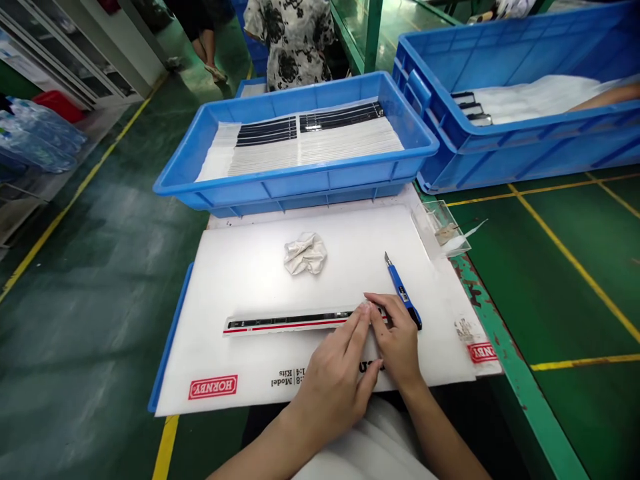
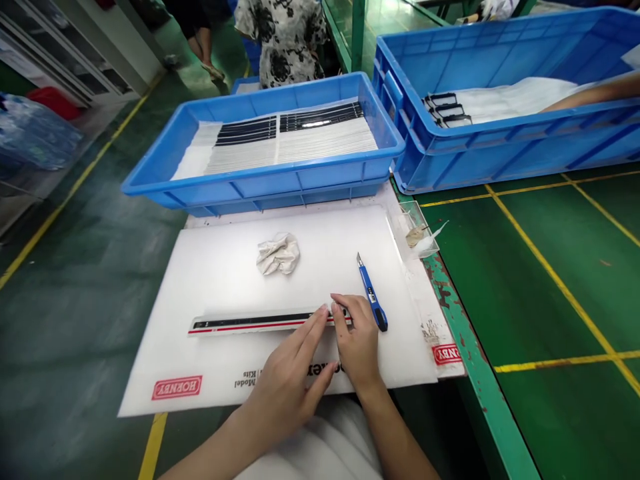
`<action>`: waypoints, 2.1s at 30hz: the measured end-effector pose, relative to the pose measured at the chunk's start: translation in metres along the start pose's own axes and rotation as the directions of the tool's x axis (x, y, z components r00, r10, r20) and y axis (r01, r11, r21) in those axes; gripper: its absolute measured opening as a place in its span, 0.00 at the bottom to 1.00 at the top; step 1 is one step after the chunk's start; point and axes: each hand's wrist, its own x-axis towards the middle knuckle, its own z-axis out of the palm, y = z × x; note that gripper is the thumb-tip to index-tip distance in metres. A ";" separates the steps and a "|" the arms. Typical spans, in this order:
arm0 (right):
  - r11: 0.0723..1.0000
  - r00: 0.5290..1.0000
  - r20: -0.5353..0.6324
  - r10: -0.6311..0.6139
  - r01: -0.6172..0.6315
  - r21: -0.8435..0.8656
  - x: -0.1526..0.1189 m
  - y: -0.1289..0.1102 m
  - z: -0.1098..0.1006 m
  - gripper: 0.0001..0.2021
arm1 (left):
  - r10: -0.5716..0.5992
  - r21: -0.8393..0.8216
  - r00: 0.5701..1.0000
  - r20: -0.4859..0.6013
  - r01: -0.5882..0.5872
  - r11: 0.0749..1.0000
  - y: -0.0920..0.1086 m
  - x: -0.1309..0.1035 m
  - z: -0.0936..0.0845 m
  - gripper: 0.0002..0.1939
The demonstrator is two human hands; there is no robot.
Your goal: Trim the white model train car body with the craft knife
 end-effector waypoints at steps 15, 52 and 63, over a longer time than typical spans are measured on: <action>0.999 1.000 0.014 0.003 -0.004 0.038 0.001 -0.003 -0.003 0.13 | -0.198 0.067 0.975 0.103 0.192 0.979 0.004 -0.005 0.018 0.46; 0.998 0.998 0.066 -0.013 0.017 -0.056 -0.003 0.013 -0.003 0.15 | -0.306 -0.096 0.943 0.133 0.320 0.943 0.002 -0.016 0.011 0.46; 0.995 0.994 0.084 -0.068 0.074 -0.069 -0.005 0.026 -0.004 0.13 | -0.299 -0.052 0.951 0.084 0.304 0.951 -0.003 -0.023 0.017 0.42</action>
